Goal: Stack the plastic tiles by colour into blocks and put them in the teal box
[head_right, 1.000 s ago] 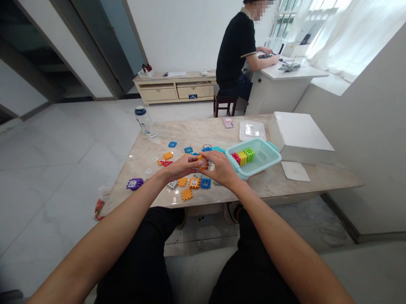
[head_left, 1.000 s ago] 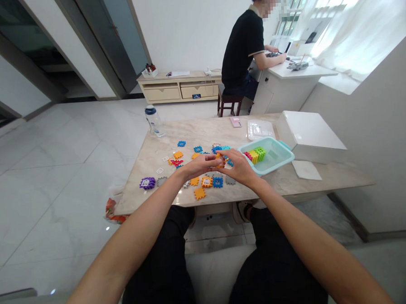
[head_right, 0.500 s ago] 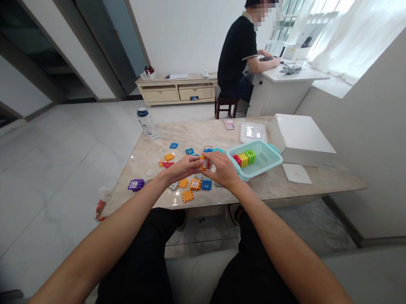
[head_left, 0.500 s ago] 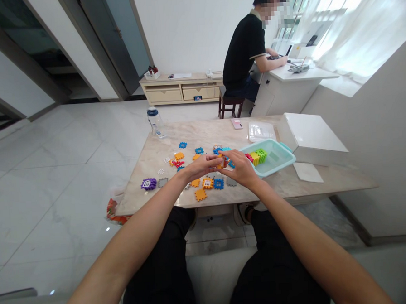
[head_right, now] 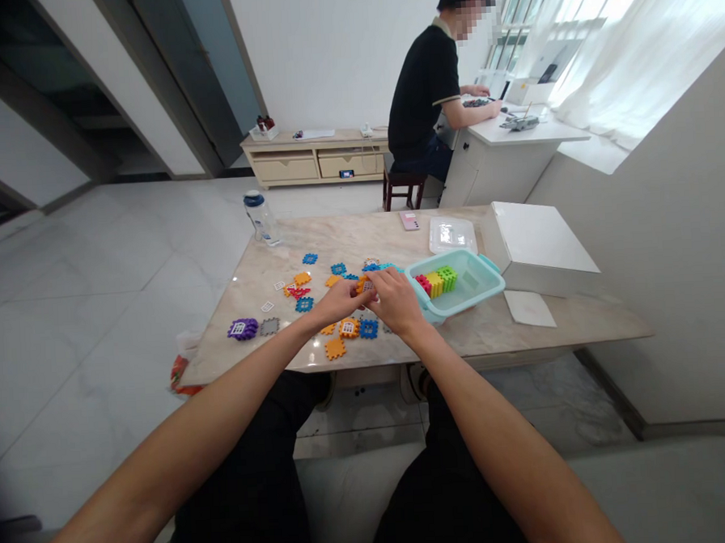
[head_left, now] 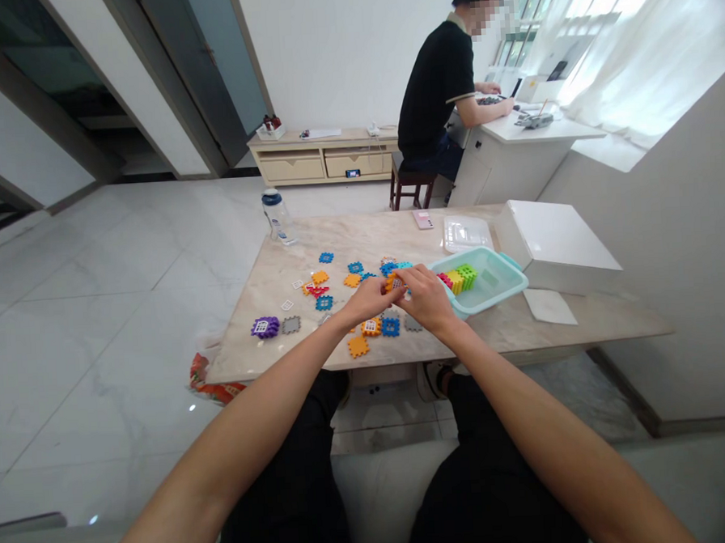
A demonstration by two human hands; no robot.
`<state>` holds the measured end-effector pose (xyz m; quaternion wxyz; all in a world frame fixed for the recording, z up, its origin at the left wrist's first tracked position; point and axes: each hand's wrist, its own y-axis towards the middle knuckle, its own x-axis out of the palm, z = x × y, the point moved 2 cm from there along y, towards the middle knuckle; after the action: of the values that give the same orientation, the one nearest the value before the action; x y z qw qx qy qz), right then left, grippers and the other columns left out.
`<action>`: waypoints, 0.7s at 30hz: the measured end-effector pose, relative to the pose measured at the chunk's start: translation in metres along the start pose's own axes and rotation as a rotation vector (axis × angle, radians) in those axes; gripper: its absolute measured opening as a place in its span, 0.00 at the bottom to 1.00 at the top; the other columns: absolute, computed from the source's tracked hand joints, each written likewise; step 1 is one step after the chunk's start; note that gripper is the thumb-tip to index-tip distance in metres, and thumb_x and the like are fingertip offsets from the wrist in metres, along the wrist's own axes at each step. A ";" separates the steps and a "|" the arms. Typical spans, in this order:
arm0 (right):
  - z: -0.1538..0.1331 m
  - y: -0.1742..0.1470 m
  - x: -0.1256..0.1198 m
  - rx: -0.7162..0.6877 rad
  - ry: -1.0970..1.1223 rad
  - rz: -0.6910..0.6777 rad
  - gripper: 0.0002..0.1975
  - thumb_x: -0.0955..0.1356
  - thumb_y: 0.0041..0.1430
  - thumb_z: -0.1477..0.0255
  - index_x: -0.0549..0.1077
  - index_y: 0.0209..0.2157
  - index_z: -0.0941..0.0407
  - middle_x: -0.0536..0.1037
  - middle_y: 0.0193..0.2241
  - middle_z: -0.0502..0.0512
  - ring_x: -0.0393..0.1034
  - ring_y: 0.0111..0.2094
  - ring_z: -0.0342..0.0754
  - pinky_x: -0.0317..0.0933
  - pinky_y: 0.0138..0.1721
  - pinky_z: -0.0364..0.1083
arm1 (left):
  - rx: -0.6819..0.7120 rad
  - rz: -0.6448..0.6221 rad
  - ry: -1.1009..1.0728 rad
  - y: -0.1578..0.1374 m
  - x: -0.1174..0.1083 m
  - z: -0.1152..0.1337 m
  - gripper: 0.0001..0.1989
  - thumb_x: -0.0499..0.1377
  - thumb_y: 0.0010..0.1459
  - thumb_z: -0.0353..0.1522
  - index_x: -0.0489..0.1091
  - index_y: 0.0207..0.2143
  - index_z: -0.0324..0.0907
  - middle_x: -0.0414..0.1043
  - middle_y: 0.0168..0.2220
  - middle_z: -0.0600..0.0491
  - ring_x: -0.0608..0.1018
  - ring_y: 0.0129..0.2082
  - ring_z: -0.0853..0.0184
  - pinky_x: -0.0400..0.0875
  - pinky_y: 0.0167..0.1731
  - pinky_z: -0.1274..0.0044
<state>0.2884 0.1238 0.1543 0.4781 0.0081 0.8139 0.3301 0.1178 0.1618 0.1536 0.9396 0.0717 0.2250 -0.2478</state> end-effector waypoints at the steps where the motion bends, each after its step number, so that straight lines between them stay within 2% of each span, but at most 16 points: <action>1: -0.001 0.000 0.001 0.007 -0.009 0.001 0.22 0.76 0.64 0.74 0.77 0.59 0.56 0.83 0.51 0.64 0.72 0.54 0.64 0.69 0.56 0.60 | 0.011 0.025 0.042 0.001 0.001 -0.002 0.31 0.61 0.63 0.59 0.70 0.23 0.41 0.71 0.21 0.52 0.76 0.26 0.65 0.66 0.26 0.76; 4: -0.004 0.001 0.001 0.024 -0.012 0.013 0.23 0.75 0.63 0.75 0.77 0.59 0.55 0.83 0.51 0.64 0.72 0.54 0.64 0.68 0.57 0.60 | 0.044 0.050 0.105 0.003 0.002 -0.004 0.33 0.55 0.67 0.59 0.69 0.22 0.42 0.71 0.20 0.52 0.74 0.24 0.66 0.61 0.25 0.77; 7: -0.005 0.000 0.000 0.020 -0.005 0.010 0.25 0.75 0.63 0.75 0.76 0.61 0.55 0.83 0.52 0.64 0.72 0.55 0.64 0.68 0.57 0.60 | 0.057 0.053 0.129 0.003 0.001 -0.004 0.33 0.54 0.67 0.58 0.67 0.21 0.42 0.68 0.19 0.53 0.71 0.22 0.67 0.58 0.24 0.77; 11: -0.005 -0.001 -0.001 0.033 -0.017 -0.011 0.25 0.75 0.64 0.74 0.75 0.61 0.56 0.82 0.55 0.65 0.73 0.56 0.64 0.68 0.56 0.60 | 0.055 0.050 0.137 0.003 0.001 -0.005 0.33 0.53 0.67 0.58 0.67 0.21 0.43 0.69 0.20 0.53 0.71 0.23 0.66 0.60 0.24 0.76; 15: -0.005 0.001 -0.002 0.061 -0.029 -0.034 0.22 0.77 0.64 0.71 0.77 0.58 0.57 0.83 0.52 0.64 0.74 0.55 0.64 0.68 0.55 0.60 | 0.048 0.064 0.140 0.005 0.002 -0.005 0.32 0.54 0.67 0.58 0.69 0.22 0.43 0.70 0.20 0.52 0.74 0.24 0.64 0.63 0.25 0.76; 21: -0.006 0.004 -0.001 0.056 -0.030 -0.036 0.20 0.77 0.64 0.71 0.77 0.57 0.56 0.84 0.51 0.64 0.75 0.52 0.64 0.69 0.53 0.59 | 0.057 0.091 0.151 0.002 0.000 0.000 0.29 0.55 0.67 0.54 0.69 0.22 0.43 0.70 0.20 0.52 0.71 0.23 0.66 0.60 0.25 0.76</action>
<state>0.2833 0.1237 0.1592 0.4959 0.0116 0.8154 0.2983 0.1189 0.1640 0.1538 0.9278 0.1269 0.2846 -0.2050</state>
